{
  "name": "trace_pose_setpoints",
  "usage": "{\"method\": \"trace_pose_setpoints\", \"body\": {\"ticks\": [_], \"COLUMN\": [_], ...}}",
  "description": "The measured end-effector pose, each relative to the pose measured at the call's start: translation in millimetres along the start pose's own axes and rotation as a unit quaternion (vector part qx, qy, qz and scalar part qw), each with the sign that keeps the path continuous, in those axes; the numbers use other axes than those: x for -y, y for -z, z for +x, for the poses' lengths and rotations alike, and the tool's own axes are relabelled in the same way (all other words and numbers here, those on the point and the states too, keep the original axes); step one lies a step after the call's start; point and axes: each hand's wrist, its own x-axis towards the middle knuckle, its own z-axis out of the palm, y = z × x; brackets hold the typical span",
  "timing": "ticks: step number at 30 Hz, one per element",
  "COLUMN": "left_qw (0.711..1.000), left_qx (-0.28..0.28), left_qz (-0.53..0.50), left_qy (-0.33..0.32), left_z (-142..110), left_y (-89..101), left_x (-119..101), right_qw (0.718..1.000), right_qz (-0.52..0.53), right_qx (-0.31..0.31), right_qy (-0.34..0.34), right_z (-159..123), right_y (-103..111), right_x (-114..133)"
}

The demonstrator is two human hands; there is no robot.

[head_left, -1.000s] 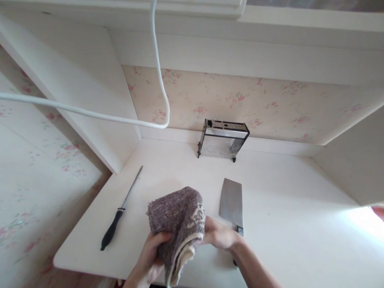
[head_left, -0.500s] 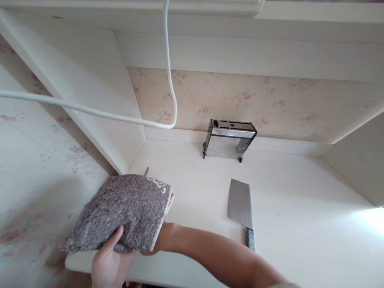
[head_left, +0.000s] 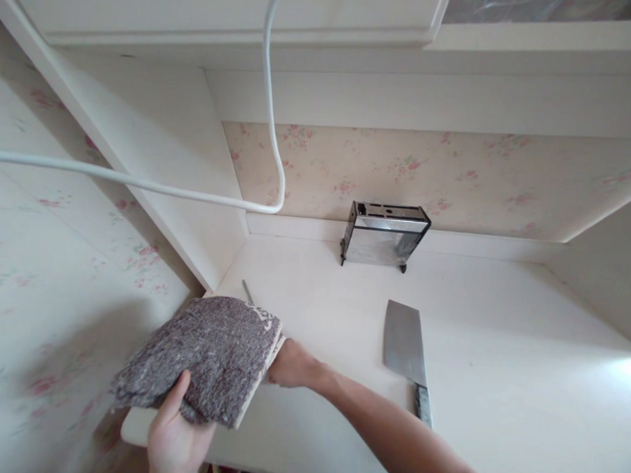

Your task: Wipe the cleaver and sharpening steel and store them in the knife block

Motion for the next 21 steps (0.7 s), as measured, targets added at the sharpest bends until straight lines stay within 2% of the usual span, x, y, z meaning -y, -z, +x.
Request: {"method": "trace_pose_setpoints", "body": {"ticks": [3,6,8,10,11,13,17,19,21], "left_qw": [1.000,0.998,0.996,0.994,0.992,0.984,0.950,0.937,0.931], "left_qx": [-0.020,-0.016,0.004,0.028,0.048,0.104,0.209,0.237,0.256], "left_qz": [0.004,0.014,0.025,0.035,0.036,0.030,0.046,0.062,0.063], "left_qy": [0.021,0.059,0.083,0.099,0.110,0.143,0.227,0.248,0.253], "left_z": [3,9,15,21,23,25,14,5,-3], "left_y": [-2.2,-3.1,-4.6,-8.3,-11.4,-20.3,-45.7,-57.2,-64.0], "left_x": [5,14,24,37,44,61,94,107,115], "right_qw": [0.989,0.962,0.930,0.893,0.880,0.871,0.870,0.851,0.825], "right_qz": [0.059,0.114,0.198,0.299,0.340,0.381,0.427,0.463,0.499], "right_qx": [-0.078,-0.156,-0.226,-0.266,-0.268,-0.246,-0.147,-0.120,-0.133], "right_qy": [-0.113,-0.193,-0.212,-0.204,-0.196,-0.187,-0.197,-0.215,-0.230], "right_z": [-33,-72,-97,-119,-127,-138,-140,-139,-142], "right_y": [30,52,60,59,57,46,19,13,14], "right_x": [-21,-28,-22,-10,-3,10,19,16,12]}}
